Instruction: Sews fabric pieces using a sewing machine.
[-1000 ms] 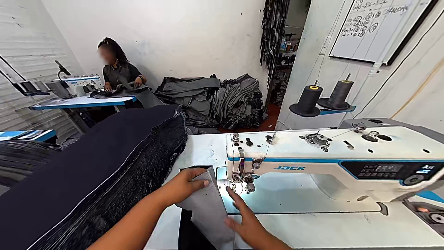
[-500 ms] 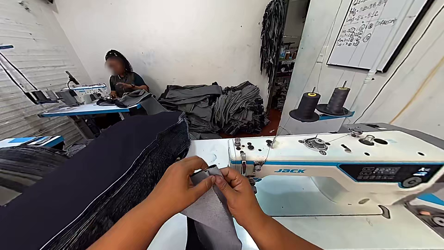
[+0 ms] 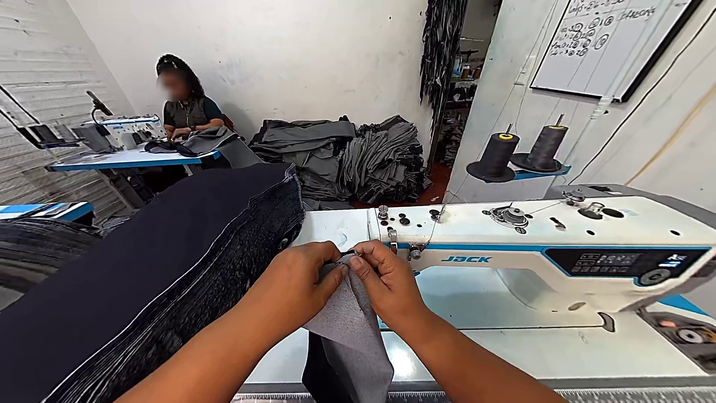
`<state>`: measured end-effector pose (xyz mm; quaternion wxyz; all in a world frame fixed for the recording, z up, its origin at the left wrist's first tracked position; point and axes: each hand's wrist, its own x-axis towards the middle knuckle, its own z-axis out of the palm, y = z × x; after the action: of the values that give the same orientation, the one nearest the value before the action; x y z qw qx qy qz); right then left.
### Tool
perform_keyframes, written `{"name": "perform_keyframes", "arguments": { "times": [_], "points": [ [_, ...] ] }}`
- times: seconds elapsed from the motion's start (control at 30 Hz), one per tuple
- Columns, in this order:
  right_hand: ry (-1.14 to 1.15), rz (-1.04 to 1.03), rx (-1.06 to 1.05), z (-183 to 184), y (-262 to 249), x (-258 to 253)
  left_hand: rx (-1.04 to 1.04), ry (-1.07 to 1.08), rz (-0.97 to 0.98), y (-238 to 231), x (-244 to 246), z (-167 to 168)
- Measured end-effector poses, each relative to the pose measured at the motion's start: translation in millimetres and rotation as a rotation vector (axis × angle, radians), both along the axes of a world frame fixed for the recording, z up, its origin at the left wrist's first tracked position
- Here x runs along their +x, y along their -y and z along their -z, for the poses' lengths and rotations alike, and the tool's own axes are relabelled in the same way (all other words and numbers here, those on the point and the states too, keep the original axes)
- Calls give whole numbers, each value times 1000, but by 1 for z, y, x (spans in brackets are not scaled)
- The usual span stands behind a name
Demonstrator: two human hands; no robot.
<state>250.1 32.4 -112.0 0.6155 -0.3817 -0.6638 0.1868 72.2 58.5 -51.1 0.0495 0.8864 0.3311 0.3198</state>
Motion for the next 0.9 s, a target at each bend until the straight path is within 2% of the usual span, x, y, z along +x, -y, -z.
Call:
{"name": "perform_keyframes", "arguments": {
  "times": [0.17, 0.3, 0.4, 0.5, 0.67, 0.77, 0.83, 0.9],
  "points": [
    [56, 70, 108, -1, -4, -1, 146, 29, -48, 2, 6, 9],
    [42, 51, 104, -4, -4, 0, 276, 37, -87, 2, 10, 15],
    [-47, -41, -21, -12, -1, 7, 229, -6, 26, 0, 5, 13],
    [-53, -117, -109, -16, -1, 13, 233, 6, 23, 1, 5, 15],
    [97, 62, 76, -10, -6, 6, 112, 49, -93, 6, 7, 17],
    [65, 112, 140, -7, -9, 2, 144, 23, -106, 3, 9, 15],
    [18, 93, 42, -5, -8, 1, 72, -29, -88, -8, 9, 5],
    [-2, -6, -231, 7, 0, 2, -115, -149, -128, -33, 10, -7]
  ]
}}
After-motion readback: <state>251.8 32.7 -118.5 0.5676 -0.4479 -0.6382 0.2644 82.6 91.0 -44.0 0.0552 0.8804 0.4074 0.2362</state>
